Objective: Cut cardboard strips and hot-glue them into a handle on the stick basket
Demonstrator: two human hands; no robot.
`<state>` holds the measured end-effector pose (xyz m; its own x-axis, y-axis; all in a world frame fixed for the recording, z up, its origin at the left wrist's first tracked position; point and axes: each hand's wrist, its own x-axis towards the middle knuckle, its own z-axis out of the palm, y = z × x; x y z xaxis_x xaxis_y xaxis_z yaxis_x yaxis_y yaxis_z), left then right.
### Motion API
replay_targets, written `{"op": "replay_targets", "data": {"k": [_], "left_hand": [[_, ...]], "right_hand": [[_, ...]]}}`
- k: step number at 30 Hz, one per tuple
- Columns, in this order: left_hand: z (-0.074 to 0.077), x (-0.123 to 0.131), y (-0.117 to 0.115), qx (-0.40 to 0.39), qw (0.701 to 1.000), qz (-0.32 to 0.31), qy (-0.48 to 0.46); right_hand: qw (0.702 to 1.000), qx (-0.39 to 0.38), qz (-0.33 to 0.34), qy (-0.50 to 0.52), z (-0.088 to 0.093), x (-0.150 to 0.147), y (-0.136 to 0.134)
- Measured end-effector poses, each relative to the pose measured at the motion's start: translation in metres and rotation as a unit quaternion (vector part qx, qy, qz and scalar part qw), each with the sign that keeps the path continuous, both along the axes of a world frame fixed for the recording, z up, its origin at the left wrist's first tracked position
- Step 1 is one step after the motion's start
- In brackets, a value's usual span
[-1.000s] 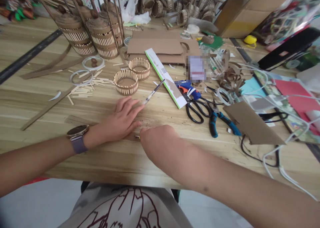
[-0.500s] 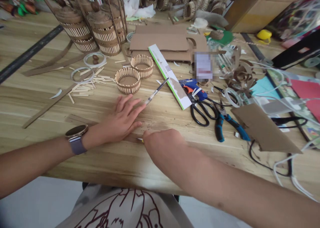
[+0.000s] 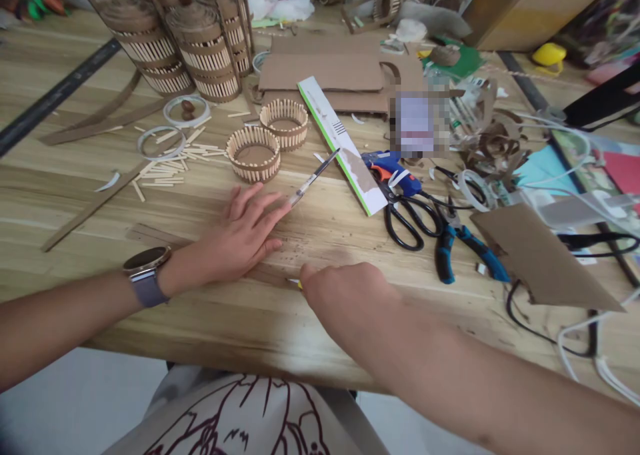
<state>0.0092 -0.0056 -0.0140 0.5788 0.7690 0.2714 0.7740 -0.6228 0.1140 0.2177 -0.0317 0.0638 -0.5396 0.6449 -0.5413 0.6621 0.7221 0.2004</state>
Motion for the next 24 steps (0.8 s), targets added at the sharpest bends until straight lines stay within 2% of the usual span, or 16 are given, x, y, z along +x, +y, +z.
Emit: {"op": "replay_targets", "data": {"k": [9, 17, 21, 24], "left_hand": [[-0.001, 0.0, 0.0, 0.001, 1.0, 0.003, -0.005], [0.001, 0.0, 0.0, -0.005, 1.0, -0.003, -0.017], [0.0, 0.0, 0.0, 0.001, 1.0, -0.002, -0.008], [0.0, 0.001, 0.0, 0.004, 1.0, -0.002, -0.007]], "right_hand": [[1.0, -0.002, -0.01, 0.006, 0.002, 0.009, -0.001], [0.997, -0.029, -0.063, -0.021, 0.007, 0.023, -0.003], [0.999, -0.02, -0.036, 0.035, -0.003, 0.037, 0.0], [0.994, -0.044, -0.024, 0.099, -0.007, 0.053, 0.006]]}}
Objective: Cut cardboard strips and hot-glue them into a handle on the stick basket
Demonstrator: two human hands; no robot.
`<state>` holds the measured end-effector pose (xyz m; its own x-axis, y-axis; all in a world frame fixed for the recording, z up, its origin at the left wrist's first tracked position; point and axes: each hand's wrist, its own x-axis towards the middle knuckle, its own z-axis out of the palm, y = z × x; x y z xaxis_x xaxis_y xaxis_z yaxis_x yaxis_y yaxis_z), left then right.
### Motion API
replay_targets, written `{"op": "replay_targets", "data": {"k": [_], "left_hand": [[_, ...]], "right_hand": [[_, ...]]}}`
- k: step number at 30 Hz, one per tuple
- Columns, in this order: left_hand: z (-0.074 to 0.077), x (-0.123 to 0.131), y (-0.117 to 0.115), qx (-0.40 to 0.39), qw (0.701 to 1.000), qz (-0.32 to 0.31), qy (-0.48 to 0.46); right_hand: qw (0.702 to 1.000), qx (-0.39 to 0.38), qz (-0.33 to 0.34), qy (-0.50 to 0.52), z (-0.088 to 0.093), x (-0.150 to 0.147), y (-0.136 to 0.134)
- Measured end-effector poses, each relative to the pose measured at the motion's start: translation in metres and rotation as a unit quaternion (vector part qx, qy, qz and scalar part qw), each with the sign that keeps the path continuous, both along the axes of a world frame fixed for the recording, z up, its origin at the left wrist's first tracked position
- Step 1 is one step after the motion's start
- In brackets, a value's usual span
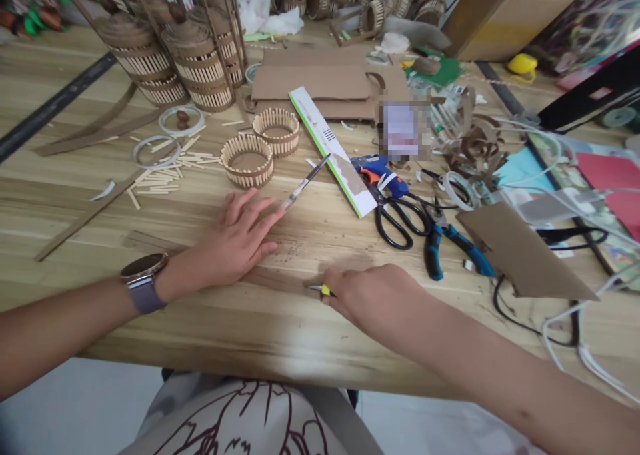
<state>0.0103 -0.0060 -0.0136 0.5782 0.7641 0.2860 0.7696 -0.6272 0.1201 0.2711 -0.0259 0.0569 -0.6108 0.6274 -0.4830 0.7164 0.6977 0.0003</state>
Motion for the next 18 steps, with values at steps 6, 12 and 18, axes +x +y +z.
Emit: {"op": "replay_targets", "data": {"k": [6, 12, 18], "left_hand": [[0.001, 0.001, 0.001, -0.01, 1.0, -0.003, 0.01], [0.003, 0.002, -0.001, -0.003, 1.0, 0.0, 0.008], [0.003, 0.002, -0.001, -0.011, 1.0, -0.001, 0.003]], "right_hand": [[0.998, 0.009, -0.041, 0.047, 0.011, 0.001, 0.004], [0.999, -0.005, -0.05, -0.006, 0.01, -0.054, -0.003], [0.998, -0.002, -0.038, -0.046, 0.012, -0.075, 0.0]]}}
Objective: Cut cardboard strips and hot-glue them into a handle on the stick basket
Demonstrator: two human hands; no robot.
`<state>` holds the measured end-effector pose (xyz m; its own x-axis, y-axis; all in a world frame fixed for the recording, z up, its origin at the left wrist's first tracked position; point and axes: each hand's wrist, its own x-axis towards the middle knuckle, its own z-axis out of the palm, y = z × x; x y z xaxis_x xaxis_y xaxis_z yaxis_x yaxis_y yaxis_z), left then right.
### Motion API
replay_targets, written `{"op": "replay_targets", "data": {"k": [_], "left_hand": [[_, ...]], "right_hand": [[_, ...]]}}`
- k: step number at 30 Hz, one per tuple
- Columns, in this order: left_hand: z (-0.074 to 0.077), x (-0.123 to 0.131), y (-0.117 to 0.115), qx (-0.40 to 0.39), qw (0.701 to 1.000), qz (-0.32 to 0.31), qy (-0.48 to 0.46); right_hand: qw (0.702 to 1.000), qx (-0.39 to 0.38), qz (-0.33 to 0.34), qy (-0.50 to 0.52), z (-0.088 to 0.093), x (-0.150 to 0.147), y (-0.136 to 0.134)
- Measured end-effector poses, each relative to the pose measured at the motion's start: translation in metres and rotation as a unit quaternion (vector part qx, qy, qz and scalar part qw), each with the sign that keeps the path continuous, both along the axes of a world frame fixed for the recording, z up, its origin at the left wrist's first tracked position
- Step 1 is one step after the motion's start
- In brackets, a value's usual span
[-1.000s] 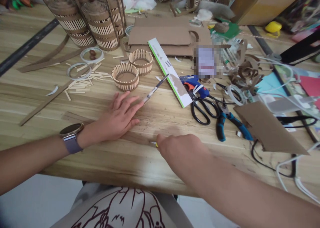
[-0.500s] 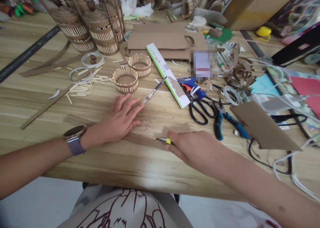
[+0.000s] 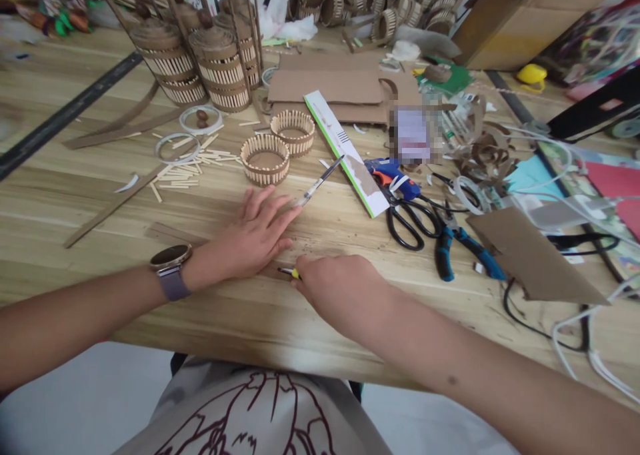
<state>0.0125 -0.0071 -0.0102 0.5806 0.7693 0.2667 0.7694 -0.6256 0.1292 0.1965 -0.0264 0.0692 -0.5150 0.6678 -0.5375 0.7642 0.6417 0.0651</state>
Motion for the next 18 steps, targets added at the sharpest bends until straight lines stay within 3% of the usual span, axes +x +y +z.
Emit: {"op": "replay_targets", "data": {"k": [7, 18], "left_hand": [[0.0, 0.0, 0.0, -0.005, 1.0, -0.002, -0.007], [-0.002, -0.003, 0.001, 0.003, 1.0, -0.004, -0.008]], "right_hand": [[1.0, 0.003, -0.006, -0.029, 0.005, -0.01, -0.001], [0.998, 0.032, 0.041, -0.042, 0.001, -0.008, -0.004]]}}
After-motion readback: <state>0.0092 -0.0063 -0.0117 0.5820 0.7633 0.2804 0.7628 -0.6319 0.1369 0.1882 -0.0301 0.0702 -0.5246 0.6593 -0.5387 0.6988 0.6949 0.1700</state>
